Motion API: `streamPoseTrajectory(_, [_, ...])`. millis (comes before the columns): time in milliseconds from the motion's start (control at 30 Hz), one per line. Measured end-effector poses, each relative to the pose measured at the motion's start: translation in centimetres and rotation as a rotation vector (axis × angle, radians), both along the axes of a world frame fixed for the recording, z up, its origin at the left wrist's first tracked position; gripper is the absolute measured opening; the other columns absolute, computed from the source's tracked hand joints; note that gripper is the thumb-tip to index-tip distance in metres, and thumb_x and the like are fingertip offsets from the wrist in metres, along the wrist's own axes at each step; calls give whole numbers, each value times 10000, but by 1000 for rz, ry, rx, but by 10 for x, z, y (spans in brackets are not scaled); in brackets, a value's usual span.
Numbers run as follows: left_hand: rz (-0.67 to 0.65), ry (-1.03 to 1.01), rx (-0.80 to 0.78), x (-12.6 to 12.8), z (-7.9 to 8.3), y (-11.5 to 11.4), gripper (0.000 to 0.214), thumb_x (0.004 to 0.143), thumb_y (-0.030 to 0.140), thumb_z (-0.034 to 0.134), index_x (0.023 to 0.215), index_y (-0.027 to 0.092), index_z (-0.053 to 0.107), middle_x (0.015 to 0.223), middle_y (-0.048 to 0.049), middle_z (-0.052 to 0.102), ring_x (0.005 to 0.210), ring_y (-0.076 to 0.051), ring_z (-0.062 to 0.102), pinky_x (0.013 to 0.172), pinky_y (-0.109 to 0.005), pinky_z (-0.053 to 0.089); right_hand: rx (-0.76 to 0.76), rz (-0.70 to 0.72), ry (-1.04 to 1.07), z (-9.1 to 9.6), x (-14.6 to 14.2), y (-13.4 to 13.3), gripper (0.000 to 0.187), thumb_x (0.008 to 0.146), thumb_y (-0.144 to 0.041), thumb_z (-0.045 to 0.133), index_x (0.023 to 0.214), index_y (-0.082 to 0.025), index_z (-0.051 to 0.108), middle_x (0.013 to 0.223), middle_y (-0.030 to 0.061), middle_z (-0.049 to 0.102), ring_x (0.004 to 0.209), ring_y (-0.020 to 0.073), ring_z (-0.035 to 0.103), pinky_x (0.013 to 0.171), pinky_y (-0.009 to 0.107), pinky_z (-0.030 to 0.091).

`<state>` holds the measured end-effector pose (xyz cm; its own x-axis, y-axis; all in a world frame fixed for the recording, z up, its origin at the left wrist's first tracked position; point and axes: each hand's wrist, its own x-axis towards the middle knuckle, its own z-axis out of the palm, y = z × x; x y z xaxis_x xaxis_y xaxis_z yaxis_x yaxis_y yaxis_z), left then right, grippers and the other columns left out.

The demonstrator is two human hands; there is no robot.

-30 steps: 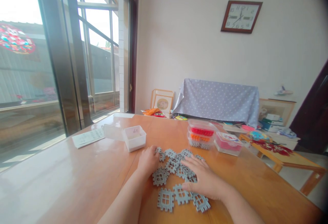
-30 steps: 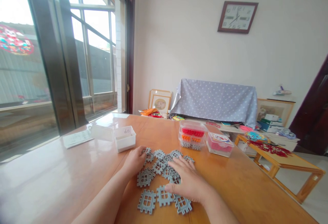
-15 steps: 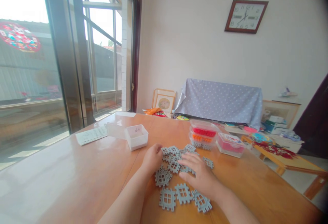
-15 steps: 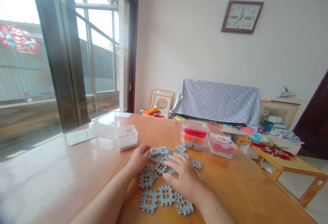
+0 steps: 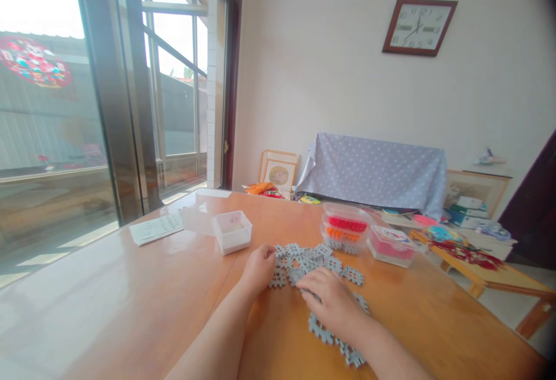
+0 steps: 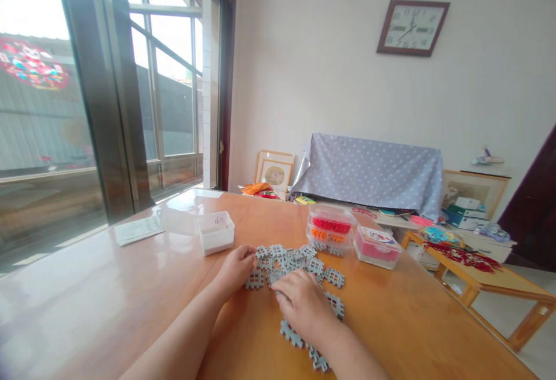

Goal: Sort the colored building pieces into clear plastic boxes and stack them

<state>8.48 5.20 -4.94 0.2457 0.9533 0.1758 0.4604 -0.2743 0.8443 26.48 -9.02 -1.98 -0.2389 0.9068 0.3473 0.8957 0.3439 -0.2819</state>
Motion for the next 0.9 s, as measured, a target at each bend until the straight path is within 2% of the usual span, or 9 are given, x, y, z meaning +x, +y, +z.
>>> streamPoseTrajectory(133, [-24, 15, 4, 0, 2, -3, 246, 887, 263, 502, 981, 170, 709, 828, -49, 737, 783, -184, 668, 683, -251, 472, 78, -165, 120, -4, 33, 10, 295, 893, -251, 497, 1073, -280, 729, 1057, 40, 728, 1018, 232, 618, 931, 380, 462])
streamPoseTrajectory(300, [-27, 52, 74, 0, 0, -3, 229, 888, 283, 501, 964, 177, 689, 861, -49, 735, 783, -179, 663, 662, -250, 450, 40, -415, 250, -12, 66, 15, 419, 912, -340, 426, 1266, -258, 635, 997, 49, 730, 967, 230, 658, 867, 361, 494])
streamPoseTrajectory(400, [-16, 60, 111, -1, -3, 0, 238, 897, 290, 496, 992, 180, 685, 956, -62, 741, 871, -187, 672, 721, -255, 463, 40, -501, 246, -21, 79, 20, 457, 916, -402, 437, 1296, -219, 612, 1094, 82, 721, 1050, 250, 648, 919, 378, 479])
streamPoseTrajectory(500, [53, 53, 154, -4, -5, 5, 278, 899, 294, 502, 1085, 165, 663, 1110, -97, 720, 995, -204, 664, 828, -273, 472, -5, -444, 215, -25, 79, 22, 447, 950, -451, 390, 1217, -203, 648, 1133, 105, 713, 1067, 255, 644, 927, 379, 468])
streamPoseTrajectory(600, [152, 43, 202, -7, -3, 6, 379, 901, 286, 494, 1240, 144, 588, 1265, -132, 652, 1097, -217, 635, 920, -293, 459, -72, -337, 176, -27, 69, 22, 471, 981, -486, 312, 980, -215, 697, 911, 76, 733, 883, 236, 665, 824, 358, 483])
streamPoseTrajectory(633, [175, 41, 214, -9, -1, 5, 418, 903, 283, 489, 1291, 141, 552, 1299, -138, 630, 1119, -220, 626, 938, -298, 454, -71, -316, 170, -27, 66, 22, 474, 977, -508, 322, 956, -219, 698, 878, 67, 730, 859, 235, 662, 812, 357, 484])
streamPoseTrajectory(800, [266, 1, 223, -17, 12, -1, 611, 908, 303, 496, 1481, 162, 336, 1335, -133, 598, 1140, -210, 622, 964, -300, 446, 26, -374, 263, -31, 62, 23, 515, 898, -605, 459, 1176, -239, 692, 1074, 84, 739, 1016, 272, 656, 921, 406, 484])
streamPoseTrajectory(900, [310, -15, 192, -24, 16, 1, 682, 911, 337, 495, 1522, 162, 248, 1283, -127, 626, 1120, -211, 631, 954, -307, 443, 62, -402, 312, -32, 67, 25, 508, 881, -607, 472, 1142, -248, 718, 1103, 83, 739, 1050, 280, 655, 942, 416, 492])
